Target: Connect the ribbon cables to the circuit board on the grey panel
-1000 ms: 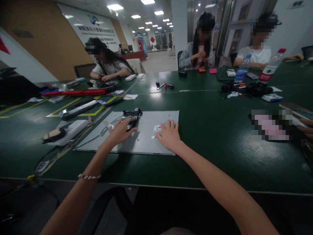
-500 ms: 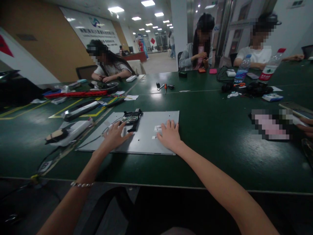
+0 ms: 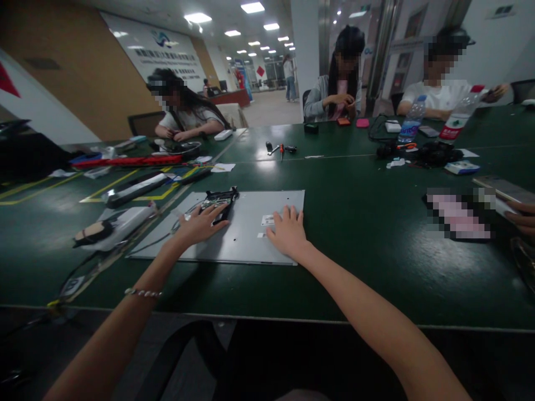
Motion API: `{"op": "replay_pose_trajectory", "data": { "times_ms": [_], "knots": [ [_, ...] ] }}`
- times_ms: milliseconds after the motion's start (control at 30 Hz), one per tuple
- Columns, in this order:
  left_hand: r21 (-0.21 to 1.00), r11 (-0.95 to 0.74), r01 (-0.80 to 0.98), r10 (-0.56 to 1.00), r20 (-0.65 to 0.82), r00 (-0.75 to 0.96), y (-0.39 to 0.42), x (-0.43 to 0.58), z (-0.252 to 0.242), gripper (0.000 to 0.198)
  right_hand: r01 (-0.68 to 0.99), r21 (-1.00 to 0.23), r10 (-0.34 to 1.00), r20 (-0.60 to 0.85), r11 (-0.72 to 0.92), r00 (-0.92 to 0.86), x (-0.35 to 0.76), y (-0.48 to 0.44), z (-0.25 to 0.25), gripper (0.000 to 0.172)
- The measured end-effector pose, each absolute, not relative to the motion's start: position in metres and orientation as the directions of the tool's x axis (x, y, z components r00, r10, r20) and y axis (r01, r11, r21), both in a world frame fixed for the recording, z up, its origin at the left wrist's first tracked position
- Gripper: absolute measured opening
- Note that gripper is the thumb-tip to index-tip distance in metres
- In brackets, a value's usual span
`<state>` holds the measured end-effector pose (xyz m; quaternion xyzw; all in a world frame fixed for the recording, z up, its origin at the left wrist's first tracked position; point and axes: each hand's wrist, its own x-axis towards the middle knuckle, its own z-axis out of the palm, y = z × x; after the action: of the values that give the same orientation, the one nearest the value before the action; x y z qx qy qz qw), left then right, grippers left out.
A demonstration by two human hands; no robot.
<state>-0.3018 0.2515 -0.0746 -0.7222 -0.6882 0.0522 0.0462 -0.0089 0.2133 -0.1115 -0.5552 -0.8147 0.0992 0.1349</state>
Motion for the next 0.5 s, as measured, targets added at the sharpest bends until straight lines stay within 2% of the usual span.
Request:
{"op": "replay_pose_trajectory", "data": {
  "times_ms": [200,367,500],
  "knots": [
    [-0.105,-0.021,0.994,1.0,0.014,0.022,0.242,-0.308,-0.073,0.069,0.879,-0.31,0.932,0.119,0.362,-0.342,-0.01,0.212,-0.11,0.062],
    [-0.116,0.114,0.987,0.973,0.215,-0.087,0.233,-0.322,-0.068,0.06,0.876,-0.315,0.931,0.121,0.364,-0.343,-0.01,0.213,-0.113,0.062],
    [-0.207,0.161,0.965,0.978,0.164,-0.128,0.229,-0.331,-0.06,0.054,0.875,-0.321,0.932,0.117,0.364,-0.344,-0.01,0.213,-0.113,0.063]
  ]
}}
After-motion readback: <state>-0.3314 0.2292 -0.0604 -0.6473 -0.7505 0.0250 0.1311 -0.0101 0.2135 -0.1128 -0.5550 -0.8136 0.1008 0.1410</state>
